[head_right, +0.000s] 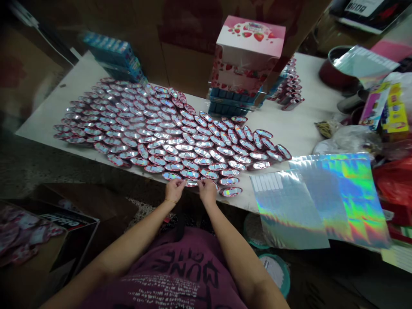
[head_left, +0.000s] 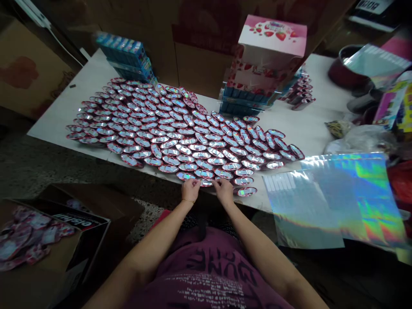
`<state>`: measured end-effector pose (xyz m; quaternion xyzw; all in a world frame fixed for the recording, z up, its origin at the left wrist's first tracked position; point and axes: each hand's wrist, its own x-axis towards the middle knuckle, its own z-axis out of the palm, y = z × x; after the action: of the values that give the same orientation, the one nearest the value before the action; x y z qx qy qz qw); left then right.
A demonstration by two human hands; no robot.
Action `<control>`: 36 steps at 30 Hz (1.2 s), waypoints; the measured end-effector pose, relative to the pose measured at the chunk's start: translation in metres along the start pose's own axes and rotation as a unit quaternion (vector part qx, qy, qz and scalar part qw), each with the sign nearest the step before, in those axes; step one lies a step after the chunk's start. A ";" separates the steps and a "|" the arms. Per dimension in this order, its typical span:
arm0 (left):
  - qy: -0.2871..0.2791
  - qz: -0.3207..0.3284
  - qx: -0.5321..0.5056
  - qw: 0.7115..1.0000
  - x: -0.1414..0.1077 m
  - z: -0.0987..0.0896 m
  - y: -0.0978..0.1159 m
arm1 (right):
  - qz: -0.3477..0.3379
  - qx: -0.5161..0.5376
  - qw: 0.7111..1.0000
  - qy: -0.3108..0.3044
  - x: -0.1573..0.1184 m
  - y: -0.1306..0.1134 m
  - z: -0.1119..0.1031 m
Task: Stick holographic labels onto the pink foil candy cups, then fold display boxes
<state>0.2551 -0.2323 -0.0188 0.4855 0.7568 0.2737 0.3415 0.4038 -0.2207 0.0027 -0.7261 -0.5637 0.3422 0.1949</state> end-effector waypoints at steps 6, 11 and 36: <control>-0.004 0.002 -0.005 1.000 0.001 0.001 0.001 | 0.051 -0.051 0.997 -0.042 0.006 -0.005 -0.005; 0.018 0.007 -0.017 1.000 -0.002 0.006 -0.003 | 0.051 -0.095 0.993 -0.042 0.008 -0.008 -0.005; -0.059 0.223 0.275 0.933 -0.021 -0.018 0.010 | -0.225 -0.327 0.910 -0.119 -0.014 -0.003 -0.011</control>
<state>0.2532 -0.2497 0.0050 0.7316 0.6537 0.0948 0.1688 0.4073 -0.2322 0.0161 -0.5569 -0.8114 0.1699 -0.0503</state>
